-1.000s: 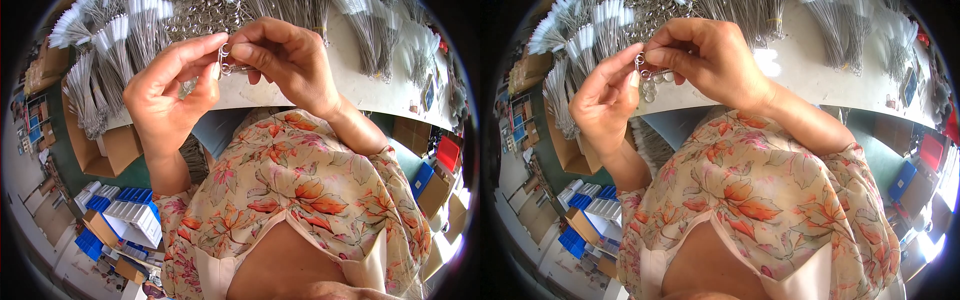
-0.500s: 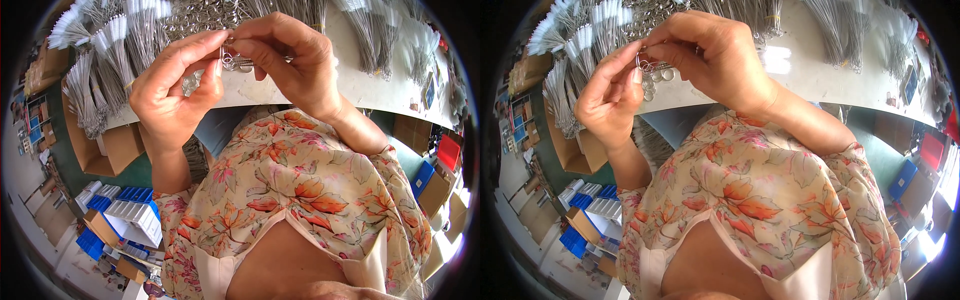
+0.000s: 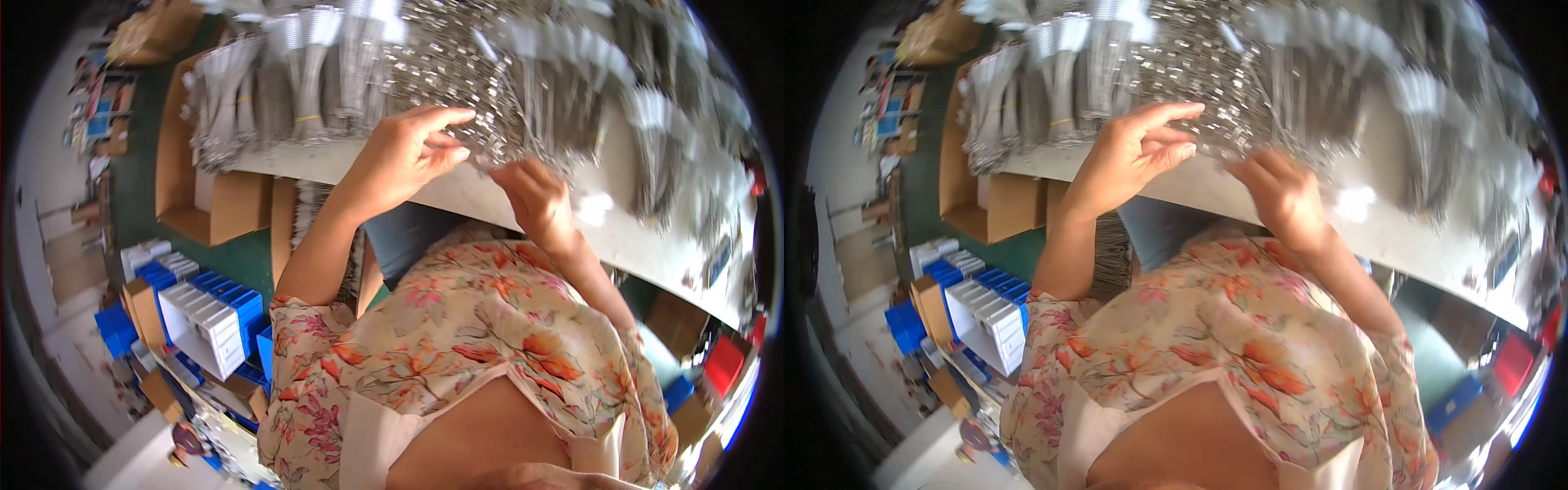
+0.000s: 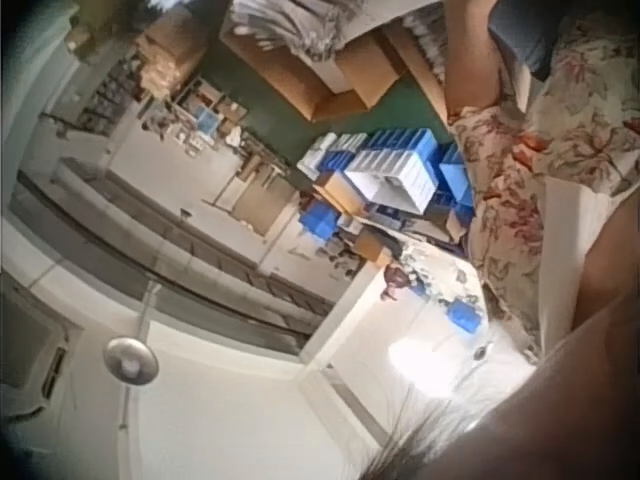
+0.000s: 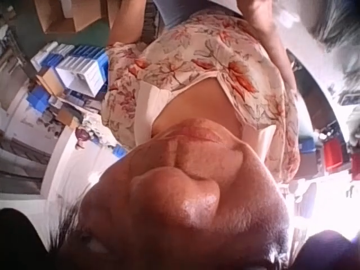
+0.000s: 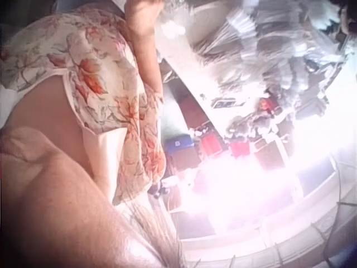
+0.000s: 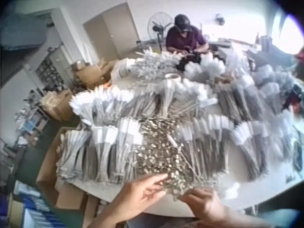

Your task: Assembling laboratory brushes by attaching metal rings to the handles.

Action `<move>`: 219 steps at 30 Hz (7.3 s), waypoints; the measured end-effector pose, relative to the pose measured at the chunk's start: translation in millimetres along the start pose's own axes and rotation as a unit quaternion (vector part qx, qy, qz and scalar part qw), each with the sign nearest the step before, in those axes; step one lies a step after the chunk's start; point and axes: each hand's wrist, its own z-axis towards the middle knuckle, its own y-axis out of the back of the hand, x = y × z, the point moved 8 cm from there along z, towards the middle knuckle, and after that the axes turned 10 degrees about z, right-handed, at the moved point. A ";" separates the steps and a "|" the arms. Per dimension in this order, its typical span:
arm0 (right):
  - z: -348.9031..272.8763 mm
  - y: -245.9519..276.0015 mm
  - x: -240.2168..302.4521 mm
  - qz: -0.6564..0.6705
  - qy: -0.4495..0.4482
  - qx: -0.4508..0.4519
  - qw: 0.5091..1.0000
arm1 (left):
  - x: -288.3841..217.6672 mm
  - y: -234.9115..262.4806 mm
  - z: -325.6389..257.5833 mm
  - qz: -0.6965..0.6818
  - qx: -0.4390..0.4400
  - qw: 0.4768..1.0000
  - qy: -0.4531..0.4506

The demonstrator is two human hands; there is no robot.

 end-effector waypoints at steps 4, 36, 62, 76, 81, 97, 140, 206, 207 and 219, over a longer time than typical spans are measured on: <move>-28.8 -5.2 -3.5 -0.071 0.083 0.001 0.994 | 62.6 134.4 -12.5 0.072 -0.274 0.955 0.093; 17.1 215.6 -105.0 0.319 -0.238 -0.322 0.859 | 74.7 133.9 64.4 0.527 -0.169 0.829 0.079; -81.9 327.2 -105.7 -0.107 -0.167 -0.416 0.887 | 33.2 150.7 54.2 0.327 -0.298 0.897 0.000; -85.4 322.8 -125.3 -0.065 -0.296 -0.333 0.893 | -24.6 59.4 81.2 0.097 -0.206 0.973 0.022; -90.3 304.5 -121.1 -0.037 -0.313 -0.302 0.900 | -104.9 -66.5 101.8 -0.107 -0.021 0.992 -0.062; -166.9 234.9 -130.1 -0.040 -0.307 -0.139 0.941 | -114.8 -291.5 183.9 -0.114 0.231 0.964 -0.065; -212.2 428.0 -203.6 -0.248 -0.392 -0.411 0.785 | -111.4 -109.8 116.8 -0.372 0.062 0.925 -0.056; -115.7 482.8 -137.3 0.081 -0.177 -0.450 0.871 | 3.3 -27.3 19.6 -0.357 -0.142 0.921 0.057; -116.0 470.2 -141.1 0.087 -0.185 -0.459 0.865 | 3.8 -28.6 20.9 -0.359 -0.140 0.921 0.056; -109.8 303.3 -205.0 -0.216 -0.401 -0.198 0.868 | 10.9 -32.1 13.7 -0.359 -0.107 0.926 0.043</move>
